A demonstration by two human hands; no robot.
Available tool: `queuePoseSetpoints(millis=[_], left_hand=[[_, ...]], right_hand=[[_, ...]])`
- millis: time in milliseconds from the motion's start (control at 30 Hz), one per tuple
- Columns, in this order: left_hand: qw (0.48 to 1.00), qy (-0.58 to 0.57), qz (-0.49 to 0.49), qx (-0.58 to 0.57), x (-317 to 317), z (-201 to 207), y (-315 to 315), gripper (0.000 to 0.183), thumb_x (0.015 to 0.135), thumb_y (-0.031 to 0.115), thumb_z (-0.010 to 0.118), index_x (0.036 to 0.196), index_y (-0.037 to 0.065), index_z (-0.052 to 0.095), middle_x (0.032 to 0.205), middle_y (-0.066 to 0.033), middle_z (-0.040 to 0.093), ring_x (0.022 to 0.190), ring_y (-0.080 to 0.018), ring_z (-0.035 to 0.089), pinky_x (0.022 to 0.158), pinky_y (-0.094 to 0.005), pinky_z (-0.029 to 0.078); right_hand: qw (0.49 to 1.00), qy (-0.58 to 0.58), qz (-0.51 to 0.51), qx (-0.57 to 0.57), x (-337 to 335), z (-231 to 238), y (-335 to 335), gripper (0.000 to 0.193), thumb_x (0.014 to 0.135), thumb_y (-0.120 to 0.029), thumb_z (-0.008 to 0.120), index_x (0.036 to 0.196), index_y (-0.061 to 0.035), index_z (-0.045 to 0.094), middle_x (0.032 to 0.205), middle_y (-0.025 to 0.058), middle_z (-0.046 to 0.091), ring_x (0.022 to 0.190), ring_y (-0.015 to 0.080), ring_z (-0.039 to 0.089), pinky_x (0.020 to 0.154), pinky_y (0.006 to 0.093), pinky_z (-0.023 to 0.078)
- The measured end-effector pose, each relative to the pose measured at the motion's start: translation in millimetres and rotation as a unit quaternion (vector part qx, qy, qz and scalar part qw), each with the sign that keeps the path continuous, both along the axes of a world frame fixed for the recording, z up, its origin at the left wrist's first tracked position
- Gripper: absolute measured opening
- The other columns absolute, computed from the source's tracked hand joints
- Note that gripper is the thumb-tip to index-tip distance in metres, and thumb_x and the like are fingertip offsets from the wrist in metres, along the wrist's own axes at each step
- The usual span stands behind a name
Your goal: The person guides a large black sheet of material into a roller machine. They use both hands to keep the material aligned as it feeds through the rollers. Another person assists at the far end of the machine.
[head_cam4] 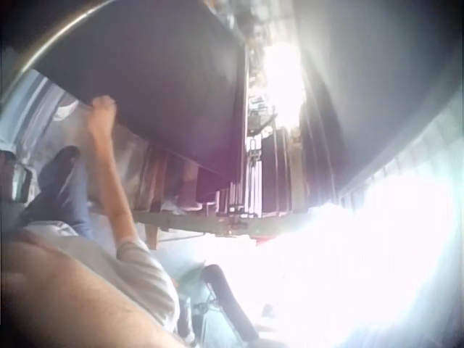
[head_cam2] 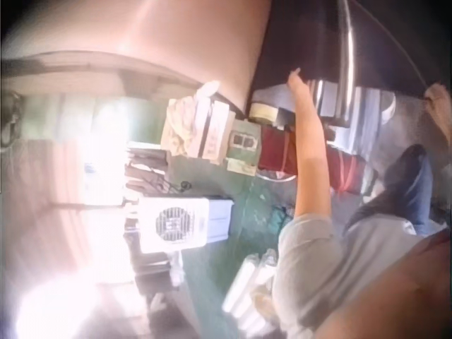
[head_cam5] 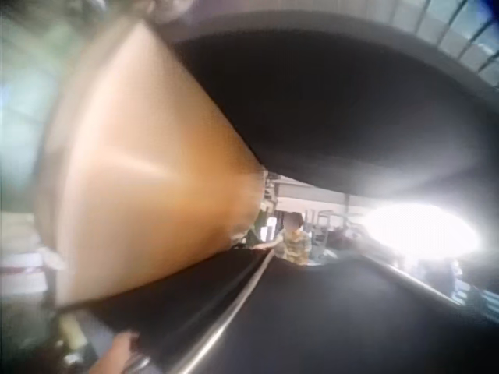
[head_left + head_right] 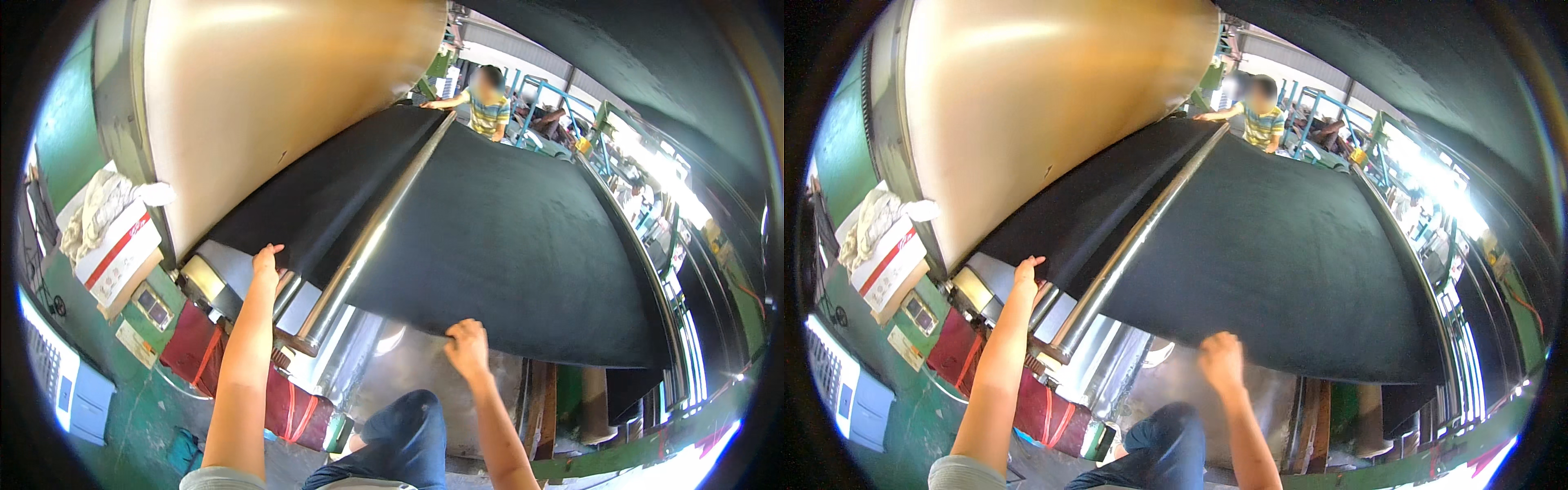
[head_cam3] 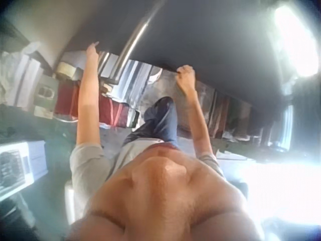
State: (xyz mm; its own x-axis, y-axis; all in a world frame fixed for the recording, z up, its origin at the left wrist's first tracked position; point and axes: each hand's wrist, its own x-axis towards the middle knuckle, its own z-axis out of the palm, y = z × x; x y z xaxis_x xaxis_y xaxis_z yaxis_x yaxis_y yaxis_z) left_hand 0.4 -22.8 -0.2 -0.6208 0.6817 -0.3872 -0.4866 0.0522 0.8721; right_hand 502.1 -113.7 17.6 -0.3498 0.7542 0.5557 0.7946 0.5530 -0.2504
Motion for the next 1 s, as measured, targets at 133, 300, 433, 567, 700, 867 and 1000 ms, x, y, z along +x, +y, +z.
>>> queuePoseSetpoints(millis=[133, 300, 433, 567, 700, 867, 1000], left_hand=[[1.000, 0.000, -0.008, 0.021, 2.2, 4.7, -5.0, 0.030, 0.092, 0.036, 0.051, 0.087, 0.015, 0.072, 0.092, -0.0051, 0.065, 0.078, -0.0206, 0.056, 0.065, -0.0369, 0.047], [0.996, 0.056, -0.061, 0.024, 19.3, 12.7, -4.2, 0.028, 0.090, 0.035, 0.053, 0.090, 0.014, 0.073, 0.097, -0.0015, 0.064, 0.083, -0.0203, 0.052, 0.071, -0.0354, 0.046], [0.996, 0.028, 0.057, 0.055, -3.3, 4.0, -6.2, 0.020, 0.082, 0.027, 0.065, 0.083, 0.008, 0.071, 0.093, -0.0079, 0.066, 0.078, -0.0219, 0.058, 0.063, -0.0368, 0.046], [0.984, 0.017, 0.176, 0.012, -2.7, 4.5, 0.2, 0.018, 0.078, 0.020, 0.070, 0.086, 0.004, 0.071, 0.100, -0.0126, 0.066, 0.083, -0.0254, 0.060, 0.065, -0.0390, 0.049], [0.977, -0.017, 0.214, 0.015, -16.0, -9.2, 8.4, 0.027, 0.087, 0.027, 0.060, 0.088, 0.002, 0.072, 0.108, -0.0107, 0.065, 0.092, -0.0239, 0.059, 0.073, -0.0415, 0.048], [0.997, 0.006, 0.075, -0.006, -15.9, -13.8, 7.5, 0.031, 0.090, 0.035, 0.055, 0.083, 0.012, 0.074, 0.101, -0.0037, 0.067, 0.080, -0.0175, 0.057, 0.060, -0.0380, 0.043], [0.998, -0.003, 0.063, -0.010, -29.3, -24.1, 14.2, 0.032, 0.089, 0.037, 0.054, 0.077, 0.015, 0.075, 0.092, -0.0016, 0.068, 0.076, -0.0184, 0.056, 0.057, -0.0367, 0.042]], right_hand=[[0.970, -0.011, -0.244, 0.016, 70.0, 15.7, 11.1, 0.019, 0.064, -0.001, 0.063, 0.082, -0.0053, 0.061, 0.090, 0.0118, 0.060, 0.095, 0.0327, 0.054, 0.083, 0.0429, 0.043], [0.968, -0.074, -0.207, -0.117, 109.9, -24.1, 8.4, 0.019, 0.074, -0.003, 0.053, 0.089, 0.0003, 0.065, 0.091, 0.0209, 0.066, 0.090, 0.0372, 0.061, 0.081, 0.0447, 0.048], [0.977, -0.038, -0.160, -0.136, 65.0, -28.3, -17.7, 0.019, 0.072, -0.004, 0.052, 0.087, 0.0011, 0.063, 0.091, 0.0219, 0.065, 0.092, 0.0369, 0.061, 0.084, 0.0442, 0.048], [0.982, -0.025, -0.145, -0.116, 45.0, -33.7, -24.9, 0.018, 0.070, -0.003, 0.053, 0.085, 0.0016, 0.062, 0.084, 0.0219, 0.065, 0.083, 0.0378, 0.062, 0.077, 0.0455, 0.049], [0.985, -0.023, -0.129, -0.116, 23.6, -40.1, -24.6, 0.016, 0.069, -0.002, 0.053, 0.083, 0.0005, 0.060, 0.080, 0.0209, 0.064, 0.080, 0.0378, 0.062, 0.074, 0.0462, 0.049], [0.987, -0.030, -0.107, -0.120, -4.3, -43.2, -20.8, 0.015, 0.070, -0.002, 0.052, 0.082, -0.0004, 0.060, 0.079, 0.0204, 0.064, 0.079, 0.0372, 0.062, 0.073, 0.0460, 0.049], [0.991, -0.010, -0.078, -0.111, -24.7, -43.1, -14.4, 0.013, 0.071, -0.002, 0.051, 0.082, -0.0006, 0.058, 0.078, 0.0196, 0.063, 0.078, 0.0371, 0.062, 0.072, 0.0460, 0.049]])
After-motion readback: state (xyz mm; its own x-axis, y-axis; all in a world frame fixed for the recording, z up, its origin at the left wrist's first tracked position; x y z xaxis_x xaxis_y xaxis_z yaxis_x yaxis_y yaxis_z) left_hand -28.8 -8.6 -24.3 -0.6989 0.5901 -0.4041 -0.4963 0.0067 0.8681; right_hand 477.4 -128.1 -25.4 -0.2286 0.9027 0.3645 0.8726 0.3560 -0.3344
